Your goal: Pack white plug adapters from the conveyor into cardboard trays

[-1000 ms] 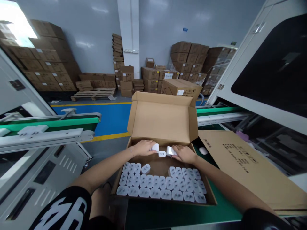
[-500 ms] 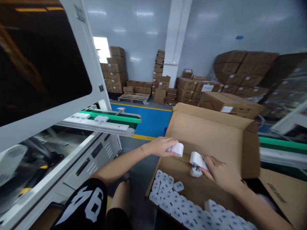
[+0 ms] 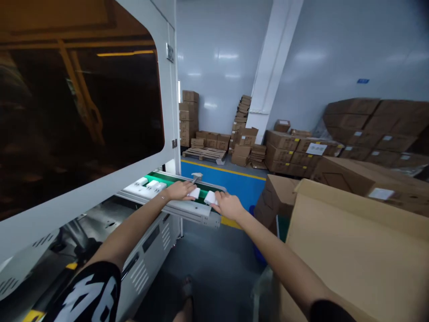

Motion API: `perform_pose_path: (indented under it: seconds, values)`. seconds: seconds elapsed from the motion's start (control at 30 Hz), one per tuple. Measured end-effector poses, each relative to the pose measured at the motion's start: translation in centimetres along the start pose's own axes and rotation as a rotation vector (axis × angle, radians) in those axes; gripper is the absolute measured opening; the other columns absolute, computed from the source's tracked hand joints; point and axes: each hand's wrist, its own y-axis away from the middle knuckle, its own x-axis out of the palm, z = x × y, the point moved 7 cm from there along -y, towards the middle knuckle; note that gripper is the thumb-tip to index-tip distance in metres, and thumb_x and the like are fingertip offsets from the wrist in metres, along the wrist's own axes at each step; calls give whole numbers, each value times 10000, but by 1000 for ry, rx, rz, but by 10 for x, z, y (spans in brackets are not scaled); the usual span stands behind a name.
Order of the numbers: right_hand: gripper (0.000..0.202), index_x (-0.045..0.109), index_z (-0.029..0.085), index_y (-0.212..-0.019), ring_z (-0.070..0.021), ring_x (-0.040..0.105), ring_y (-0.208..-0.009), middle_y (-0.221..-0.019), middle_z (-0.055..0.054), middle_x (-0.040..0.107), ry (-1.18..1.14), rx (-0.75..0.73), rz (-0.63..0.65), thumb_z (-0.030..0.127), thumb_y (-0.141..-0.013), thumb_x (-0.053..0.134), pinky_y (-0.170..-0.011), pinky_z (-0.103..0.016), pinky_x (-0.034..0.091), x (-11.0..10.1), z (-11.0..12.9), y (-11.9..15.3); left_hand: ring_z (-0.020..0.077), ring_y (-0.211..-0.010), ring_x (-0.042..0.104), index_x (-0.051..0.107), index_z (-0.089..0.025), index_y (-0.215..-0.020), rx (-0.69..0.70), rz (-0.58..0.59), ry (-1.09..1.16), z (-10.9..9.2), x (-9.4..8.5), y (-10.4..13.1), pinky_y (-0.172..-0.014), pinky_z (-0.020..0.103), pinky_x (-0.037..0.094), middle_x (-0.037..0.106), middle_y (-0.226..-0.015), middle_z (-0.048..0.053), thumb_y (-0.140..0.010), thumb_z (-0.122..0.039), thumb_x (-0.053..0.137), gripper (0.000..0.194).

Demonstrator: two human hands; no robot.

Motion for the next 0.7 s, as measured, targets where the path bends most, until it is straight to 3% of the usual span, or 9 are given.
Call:
perform_pose_path:
  seconds: [0.1,0.23,0.37,0.47,0.53,0.6,0.7]
  values:
    - [500,477,101,-1145,-269,582,-923,-1021,-178,608,60,-45,35,531,-924,348,-657,-332,507,27,13,-39,265,-1012,559,498,-138,-1281,39,-21,51,18,27,4,-766,312,469,601,-1147,179,-903,-578,329,604]
    - [475,482,85,-1163,-276,564,-910,-1014,-178,581,106,-102,53,483,-915,404,-627,-351,522,51,26,-59,248,-1014,526,475,-209,-1332,37,-71,148,31,42,14,-811,303,439,589,-1109,143,-904,-547,362,557]
    - [456,481,105,-1214,-274,543,-905,-1135,-187,503,124,-104,43,444,-935,356,-589,-357,527,59,35,-67,294,-1150,442,357,-322,-1406,-19,-101,235,42,47,20,-948,399,346,509,-1273,117,-900,-553,362,556]
    - [467,464,116,-1249,-276,519,-925,-1173,-188,466,105,-102,30,439,-944,321,-583,-360,529,61,42,-75,344,-1290,308,212,-333,-1456,-28,-42,291,47,55,22,-1034,493,229,340,-1462,108,-869,-622,361,671]
    - [464,441,125,-1272,-283,490,-968,-1154,-183,477,73,-127,3,430,-950,308,-593,-350,522,60,48,-81,347,-1326,256,185,-320,-1463,-28,-43,307,50,54,25,-1060,521,174,307,-1488,102,-854,-649,360,715]
    - [448,428,131,-1278,-288,465,-1002,-1112,-172,510,32,-170,-25,413,-954,302,-618,-339,506,59,55,-88,338,-1320,266,243,-280,-1450,-102,-182,317,59,38,33,-1066,519,177,353,-1458,114,-854,-659,336,712]
    - [425,481,128,-1203,-285,451,-1016,-1039,-156,563,-42,-221,-85,425,-950,311,-736,-365,466,58,65,-100,320,-1275,326,348,-196,-1397,-273,-566,336,69,-1,60,-1060,507,227,430,-1370,147,-866,-660,268,710]
